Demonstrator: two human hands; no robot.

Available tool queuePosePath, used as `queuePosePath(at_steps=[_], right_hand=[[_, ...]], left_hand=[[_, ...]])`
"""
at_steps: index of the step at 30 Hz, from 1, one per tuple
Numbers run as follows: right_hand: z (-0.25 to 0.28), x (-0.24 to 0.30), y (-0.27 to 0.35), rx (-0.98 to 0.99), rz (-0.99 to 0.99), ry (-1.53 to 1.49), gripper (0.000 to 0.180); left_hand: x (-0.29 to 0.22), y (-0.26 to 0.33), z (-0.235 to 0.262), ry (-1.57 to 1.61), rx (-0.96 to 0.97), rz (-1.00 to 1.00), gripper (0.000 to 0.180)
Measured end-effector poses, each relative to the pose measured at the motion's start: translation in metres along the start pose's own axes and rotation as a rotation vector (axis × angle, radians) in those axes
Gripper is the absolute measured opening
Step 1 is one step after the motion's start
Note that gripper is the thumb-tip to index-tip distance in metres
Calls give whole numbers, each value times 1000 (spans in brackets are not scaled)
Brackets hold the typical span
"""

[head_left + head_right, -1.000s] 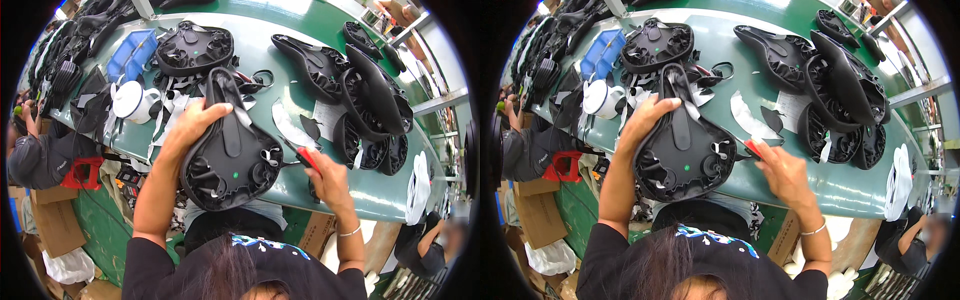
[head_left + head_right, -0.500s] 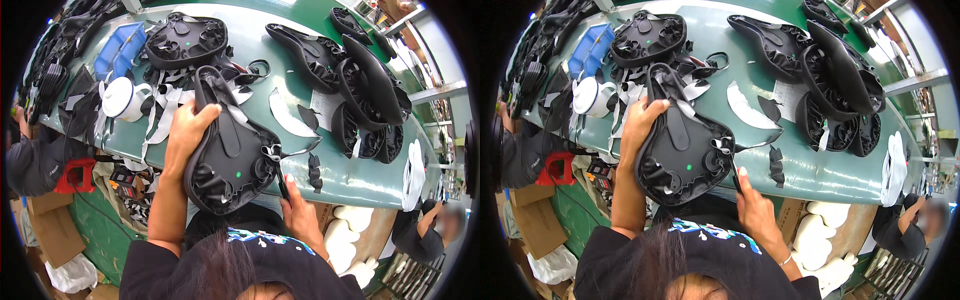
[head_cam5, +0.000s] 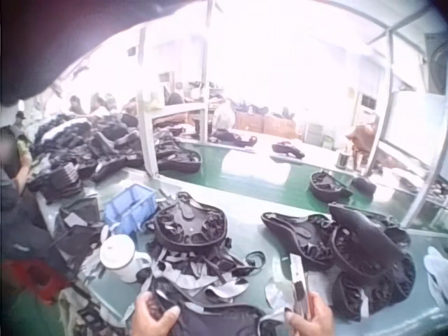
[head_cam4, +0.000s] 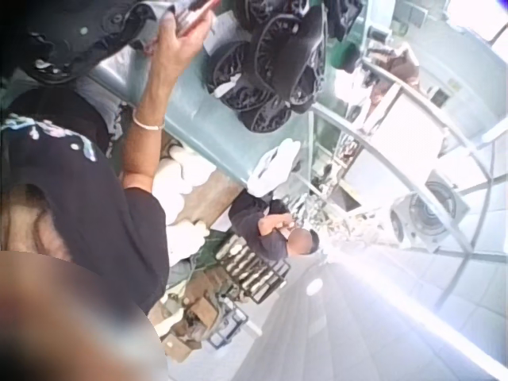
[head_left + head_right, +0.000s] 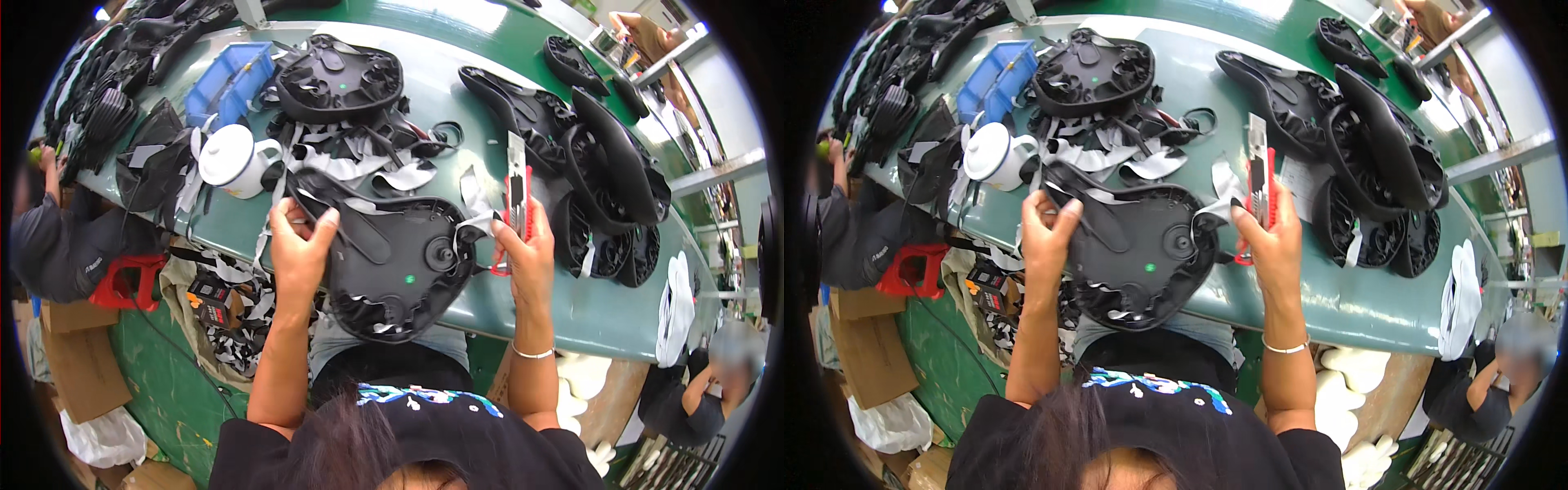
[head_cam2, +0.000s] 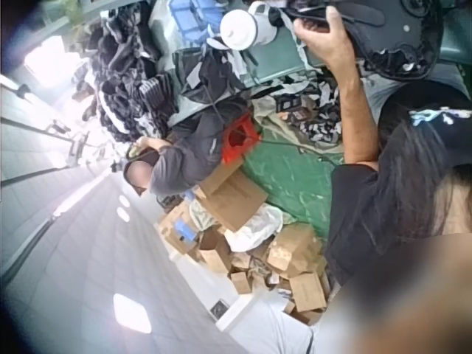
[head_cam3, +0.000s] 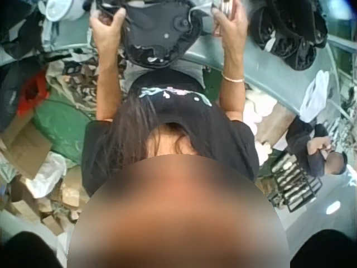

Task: The person is trimming excess material from bicycle seats using a utility knife and pliers on an assembly line.

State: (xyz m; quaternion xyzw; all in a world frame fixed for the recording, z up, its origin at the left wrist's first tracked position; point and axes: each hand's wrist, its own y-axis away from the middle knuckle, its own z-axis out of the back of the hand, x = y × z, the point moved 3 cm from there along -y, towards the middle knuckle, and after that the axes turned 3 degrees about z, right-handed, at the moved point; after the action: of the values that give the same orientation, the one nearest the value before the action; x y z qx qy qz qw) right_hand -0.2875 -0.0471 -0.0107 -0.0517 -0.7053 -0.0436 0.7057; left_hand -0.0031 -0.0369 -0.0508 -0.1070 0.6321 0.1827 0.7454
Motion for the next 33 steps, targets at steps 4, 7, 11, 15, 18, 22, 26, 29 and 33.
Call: queuePosePath(at_steps=[4, 7, 11, 15, 18, 22, 26, 29, 33], right_hand=[[-14, 20, -2, -28, 127, 94, 38], [-32, 40, 5, 214, 53, -327, 34], [-58, 35, 25, 444, -154, -407, 39], [-62, 36, 24, 521, -212, -344, 39], [-76, 31, 21, 485, -243, -356, 41], [-90, 33, 18, 531, -372, -265, 44], [-97, 28, 27, 613, -443, -362, 29], [-100, 24, 35, 676, -474, -495, 33], [-105, 20, 33, 727, -425, -473, 44]], left_hand=[[-39, 2, -28, -546, -128, -571, 48], [-74, 10, -50, -260, 315, -616, 40], [-89, 30, -81, 485, 998, 62, 50], [-85, 28, -73, 573, 942, 99, 48], [-72, 25, -68, 665, 964, 103, 48], [-68, 22, -55, 690, 959, 130, 48], [-56, 20, -44, 880, 905, 204, 50], [-42, 23, -43, 964, 780, 249, 56], [-44, 19, -28, 977, 834, 327, 55]])
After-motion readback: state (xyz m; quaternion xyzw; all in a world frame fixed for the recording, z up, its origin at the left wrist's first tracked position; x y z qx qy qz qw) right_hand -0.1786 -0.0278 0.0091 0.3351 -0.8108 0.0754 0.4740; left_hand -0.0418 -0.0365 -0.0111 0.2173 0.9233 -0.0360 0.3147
